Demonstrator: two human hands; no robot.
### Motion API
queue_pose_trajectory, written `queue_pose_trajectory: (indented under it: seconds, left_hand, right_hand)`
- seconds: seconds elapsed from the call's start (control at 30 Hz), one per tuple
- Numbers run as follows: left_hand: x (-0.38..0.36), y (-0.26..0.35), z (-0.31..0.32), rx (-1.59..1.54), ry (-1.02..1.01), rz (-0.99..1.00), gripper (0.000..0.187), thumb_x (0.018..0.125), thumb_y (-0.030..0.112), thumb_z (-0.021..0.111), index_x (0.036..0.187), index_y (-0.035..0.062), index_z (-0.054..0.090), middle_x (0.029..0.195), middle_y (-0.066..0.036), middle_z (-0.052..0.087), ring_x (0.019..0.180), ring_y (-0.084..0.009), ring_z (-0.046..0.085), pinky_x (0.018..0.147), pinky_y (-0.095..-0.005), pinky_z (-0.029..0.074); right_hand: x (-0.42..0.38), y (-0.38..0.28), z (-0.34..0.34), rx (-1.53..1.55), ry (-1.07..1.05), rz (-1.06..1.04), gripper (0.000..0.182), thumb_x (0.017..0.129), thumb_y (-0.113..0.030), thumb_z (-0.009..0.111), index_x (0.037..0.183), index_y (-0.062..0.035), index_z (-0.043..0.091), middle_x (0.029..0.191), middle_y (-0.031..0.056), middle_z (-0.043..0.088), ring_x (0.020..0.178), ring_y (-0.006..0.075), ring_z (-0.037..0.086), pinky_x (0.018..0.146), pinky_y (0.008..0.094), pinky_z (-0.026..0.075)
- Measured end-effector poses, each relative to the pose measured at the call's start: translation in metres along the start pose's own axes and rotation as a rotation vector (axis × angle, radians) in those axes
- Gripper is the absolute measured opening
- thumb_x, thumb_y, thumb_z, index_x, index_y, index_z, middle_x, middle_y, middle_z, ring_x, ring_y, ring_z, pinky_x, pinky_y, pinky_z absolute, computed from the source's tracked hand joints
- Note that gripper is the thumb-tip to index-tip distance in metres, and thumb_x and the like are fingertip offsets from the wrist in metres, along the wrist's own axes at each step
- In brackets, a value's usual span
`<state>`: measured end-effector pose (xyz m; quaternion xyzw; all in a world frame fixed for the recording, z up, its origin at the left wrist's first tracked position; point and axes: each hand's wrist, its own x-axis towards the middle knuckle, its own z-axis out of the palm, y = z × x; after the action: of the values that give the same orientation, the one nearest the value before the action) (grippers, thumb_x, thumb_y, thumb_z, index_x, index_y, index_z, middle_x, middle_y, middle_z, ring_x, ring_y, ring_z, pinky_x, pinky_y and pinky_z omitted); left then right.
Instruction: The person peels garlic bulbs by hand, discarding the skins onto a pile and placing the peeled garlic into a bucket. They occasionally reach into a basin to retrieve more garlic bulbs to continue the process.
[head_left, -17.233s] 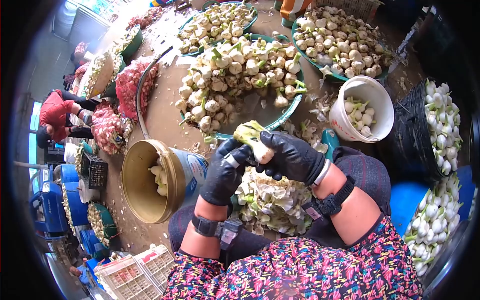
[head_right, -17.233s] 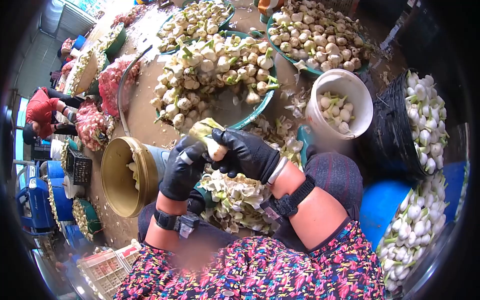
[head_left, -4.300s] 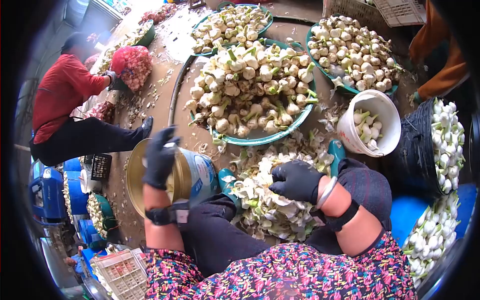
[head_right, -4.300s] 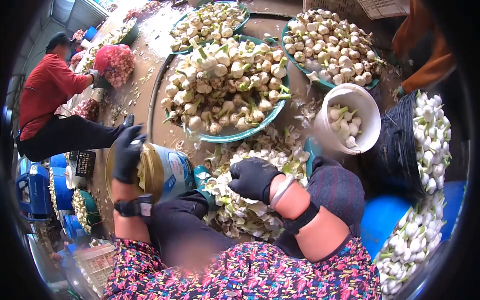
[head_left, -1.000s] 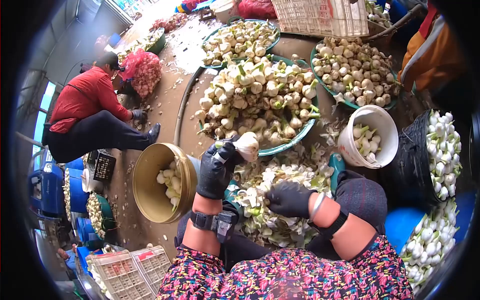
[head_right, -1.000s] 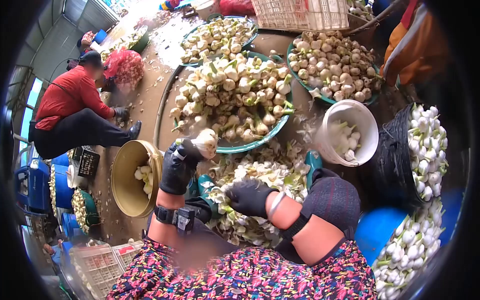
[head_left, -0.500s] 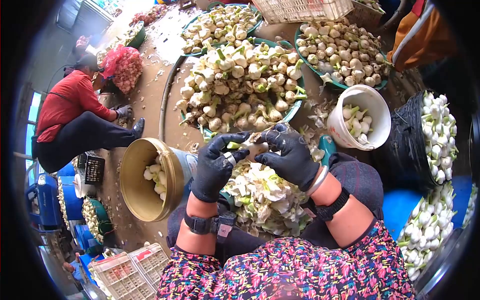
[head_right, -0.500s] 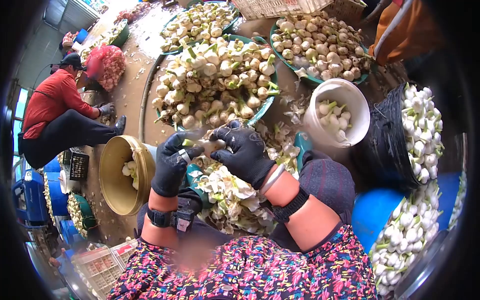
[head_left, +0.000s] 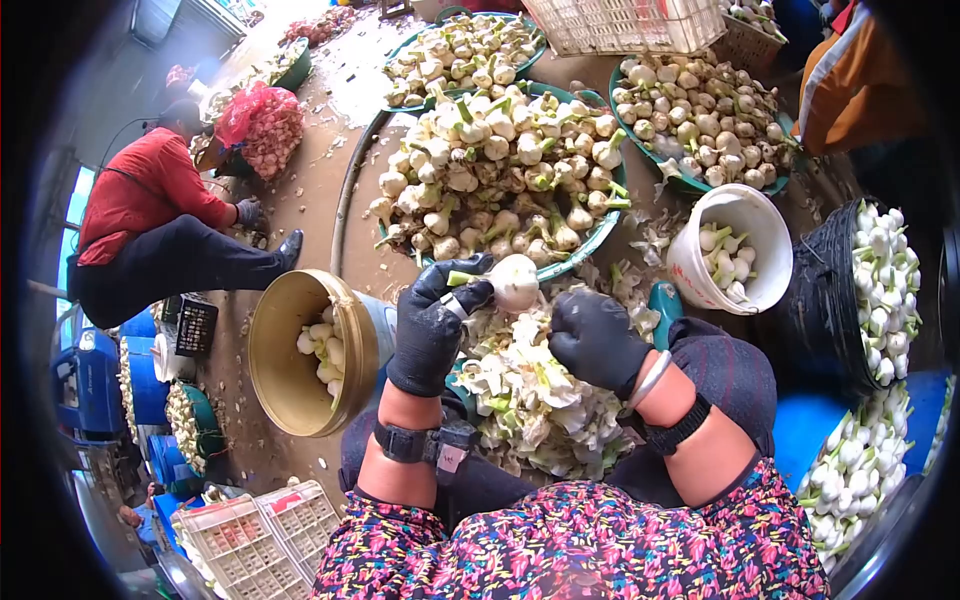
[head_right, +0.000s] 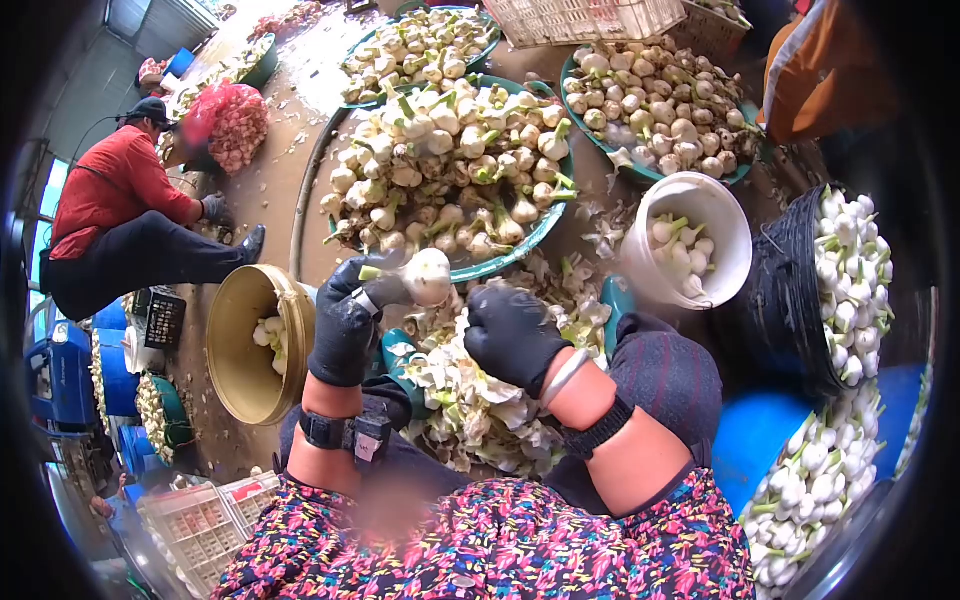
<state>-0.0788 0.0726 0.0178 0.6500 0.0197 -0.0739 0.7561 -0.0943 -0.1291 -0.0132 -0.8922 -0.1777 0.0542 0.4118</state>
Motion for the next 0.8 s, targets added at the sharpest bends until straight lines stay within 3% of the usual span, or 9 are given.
queue_pose_trajectory:
  seconds: [0.1,0.13,0.27,0.37,0.5,0.57,0.63,0.77,0.8]
  left_hand:
    - [0.000,-0.001,0.002,0.084,-0.002,0.045,0.026,0.078,-0.002,0.060,0.105,-0.0015,0.060,0.102,-0.008,0.064,0.089,-0.0144,0.060,0.081,-0.0273,0.048]
    - [-0.001,-0.002,0.005,0.056,-0.016,0.038,0.026,0.079,-0.001,0.061,0.105,-0.0012,0.060,0.103,-0.008,0.063,0.091,-0.0141,0.060,0.081,-0.0270,0.048]
    - [-0.005,0.001,0.016,0.234,-0.076,0.033,0.025,0.077,0.000,0.065,0.102,-0.0003,0.061,0.099,-0.008,0.064,0.090,-0.0131,0.059,0.079,-0.0262,0.047]
    - [-0.003,-0.002,0.016,0.423,-0.138,0.110,0.023,0.076,0.002,0.066,0.098,0.0007,0.062,0.092,-0.009,0.064,0.084,-0.0146,0.060,0.076,-0.0271,0.047]
    - [-0.005,0.003,0.024,0.557,-0.192,0.170,0.024,0.073,0.001,0.066,0.097,-0.0021,0.062,0.093,-0.008,0.063,0.088,-0.0148,0.058,0.079,-0.0273,0.045]
    - [-0.004,-0.001,0.018,0.501,-0.156,0.144,0.021,0.078,0.007,0.062,0.096,-0.0032,0.060,0.090,-0.009,0.063,0.084,-0.0145,0.058,0.079,-0.0280,0.046]
    - [0.001,-0.005,0.002,-0.264,-0.040,-0.027,0.009,0.080,0.004,0.060,0.086,-0.0023,0.061,0.087,-0.010,0.062,0.081,-0.0171,0.061,0.076,-0.0305,0.050]
    - [0.006,0.002,-0.011,-0.486,0.015,-0.030,0.029,0.089,0.016,0.052,0.110,-0.0041,0.052,0.100,-0.013,0.059,0.086,-0.0252,0.061,0.075,-0.0341,0.051]
    - [0.005,0.003,-0.008,-0.480,0.012,-0.025,0.029,0.089,0.016,0.052,0.110,-0.0041,0.052,0.100,-0.013,0.059,0.086,-0.0252,0.061,0.075,-0.0341,0.051]
  right_hand:
    - [0.002,-0.005,-0.020,0.251,0.099,0.148,0.016,0.070,-0.018,0.065,0.067,-0.0045,0.055,0.067,0.0134,0.054,0.062,0.0292,0.054,0.059,0.0375,0.044]
    - [0.005,-0.001,-0.019,0.186,0.269,-0.095,0.021,0.072,-0.012,0.072,0.067,-0.0017,0.055,0.062,0.0050,0.047,0.060,0.0133,0.049,0.057,0.0264,0.041]
    - [0.008,-0.006,-0.011,0.677,0.315,-0.021,0.016,0.073,-0.011,0.071,0.078,-0.0007,0.059,0.069,0.0040,0.051,0.062,0.0114,0.050,0.058,0.0253,0.042]
    - [0.013,0.004,-0.016,0.365,0.056,-0.119,0.019,0.071,-0.009,0.069,0.086,-0.0013,0.061,0.074,0.0058,0.056,0.067,0.0137,0.054,0.061,0.0272,0.044]
    - [0.012,-0.003,-0.017,0.199,0.027,-0.093,0.015,0.069,-0.017,0.062,0.071,-0.0043,0.056,0.069,0.0167,0.053,0.070,0.0339,0.053,0.064,0.0418,0.042]
    - [0.008,-0.004,-0.010,0.049,0.076,-0.131,0.011,0.070,-0.014,0.055,0.075,-0.0044,0.055,0.070,0.0177,0.053,0.071,0.0351,0.055,0.065,0.0440,0.043]
    - [0.000,0.000,-0.005,-0.082,0.162,-0.107,0.011,0.068,-0.011,0.053,0.077,-0.0046,0.056,0.073,0.0170,0.054,0.071,0.0354,0.055,0.065,0.0447,0.044]
    - [0.011,0.016,-0.045,-0.004,0.252,0.394,0.004,0.067,-0.005,0.051,0.067,-0.0027,0.054,0.060,0.0177,0.054,0.061,0.0363,0.055,0.058,0.0459,0.045]
    - [0.010,0.018,-0.044,0.000,0.222,0.347,0.005,0.067,-0.005,0.051,0.068,-0.0024,0.054,0.061,0.0184,0.055,0.060,0.0371,0.055,0.057,0.0456,0.045]
